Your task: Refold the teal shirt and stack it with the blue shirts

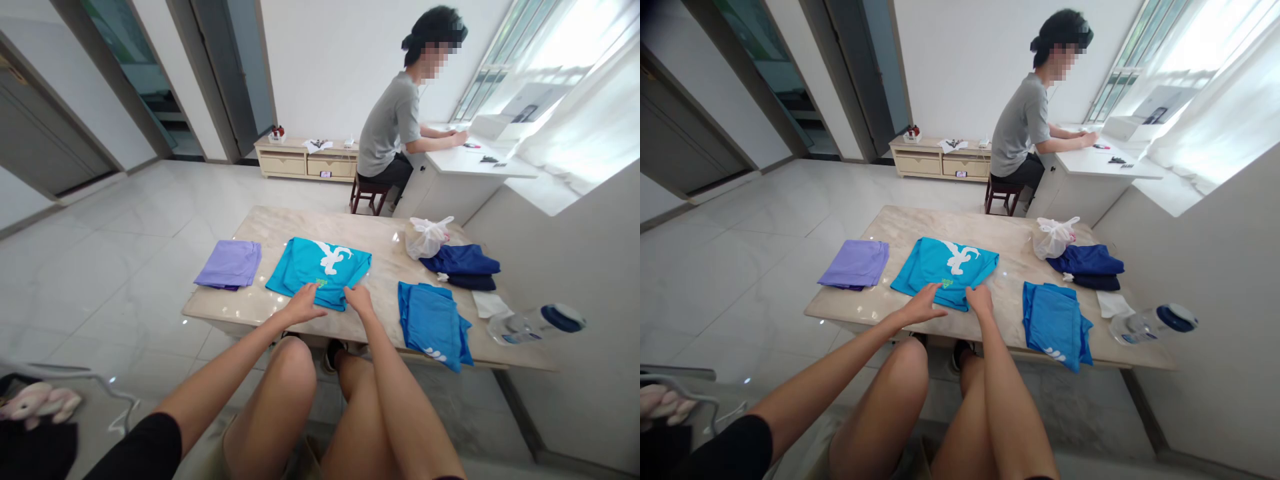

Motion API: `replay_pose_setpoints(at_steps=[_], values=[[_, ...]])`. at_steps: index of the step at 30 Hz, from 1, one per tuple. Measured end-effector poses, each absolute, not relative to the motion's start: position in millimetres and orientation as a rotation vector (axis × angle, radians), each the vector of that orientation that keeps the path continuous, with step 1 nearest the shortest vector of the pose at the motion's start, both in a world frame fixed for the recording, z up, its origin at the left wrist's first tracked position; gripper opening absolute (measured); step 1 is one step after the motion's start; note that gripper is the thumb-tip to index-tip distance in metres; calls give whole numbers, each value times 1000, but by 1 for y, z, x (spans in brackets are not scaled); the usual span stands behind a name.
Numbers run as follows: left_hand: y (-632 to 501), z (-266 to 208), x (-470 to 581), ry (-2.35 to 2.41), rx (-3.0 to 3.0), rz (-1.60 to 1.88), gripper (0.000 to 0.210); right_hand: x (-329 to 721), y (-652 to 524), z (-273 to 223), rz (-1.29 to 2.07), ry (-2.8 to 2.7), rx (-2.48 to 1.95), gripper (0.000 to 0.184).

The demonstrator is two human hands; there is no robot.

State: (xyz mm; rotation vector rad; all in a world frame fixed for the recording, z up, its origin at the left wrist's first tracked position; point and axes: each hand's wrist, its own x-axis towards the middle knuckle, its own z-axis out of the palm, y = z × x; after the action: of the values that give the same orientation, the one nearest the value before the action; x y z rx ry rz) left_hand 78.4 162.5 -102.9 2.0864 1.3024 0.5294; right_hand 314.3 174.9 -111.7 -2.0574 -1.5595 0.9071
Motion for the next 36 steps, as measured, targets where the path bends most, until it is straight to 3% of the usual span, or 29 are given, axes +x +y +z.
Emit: replay_pose_setpoints(at_steps=[4, 8, 13, 20, 23, 26, 29, 34, 36], values=[[186, -134, 121, 1207, 1982, 546, 104, 297, 183, -116, 962, -1568, -2038, 29], [197, -148, 137, 1190, 1873, 649, 76, 283, 190, -115, 1007, -1661, -1908, 37], [200, -155, 122, 1156, 1743, 712, 45, 278, 187, -111, 1077, -1822, -1671, 27], [199, -155, 111, 1022, 1685, 678, 28, 290, 181, -108, 1175, -2055, -1346, 16], [199, -153, 108, 1017, 1662, 668, 23, 300, 183, -109, 1197, -1976, -1310, 31], [200, -153, 101, 1052, 1639, 676, 31, 311, 185, -120, 1115, -1803, -1454, 40], [203, -152, 91, 1121, 1607, 701, 37, 320, 183, -139, 909, -1773, -1652, 44], [191, -147, 73, 1179, 1564, 721, 49, 326, 176, -163, 482, -1805, -2053, 79], [178, -143, 66, 1180, 1572, 716, 47, 327, 175, -167, 372, -1734, -2130, 79]])
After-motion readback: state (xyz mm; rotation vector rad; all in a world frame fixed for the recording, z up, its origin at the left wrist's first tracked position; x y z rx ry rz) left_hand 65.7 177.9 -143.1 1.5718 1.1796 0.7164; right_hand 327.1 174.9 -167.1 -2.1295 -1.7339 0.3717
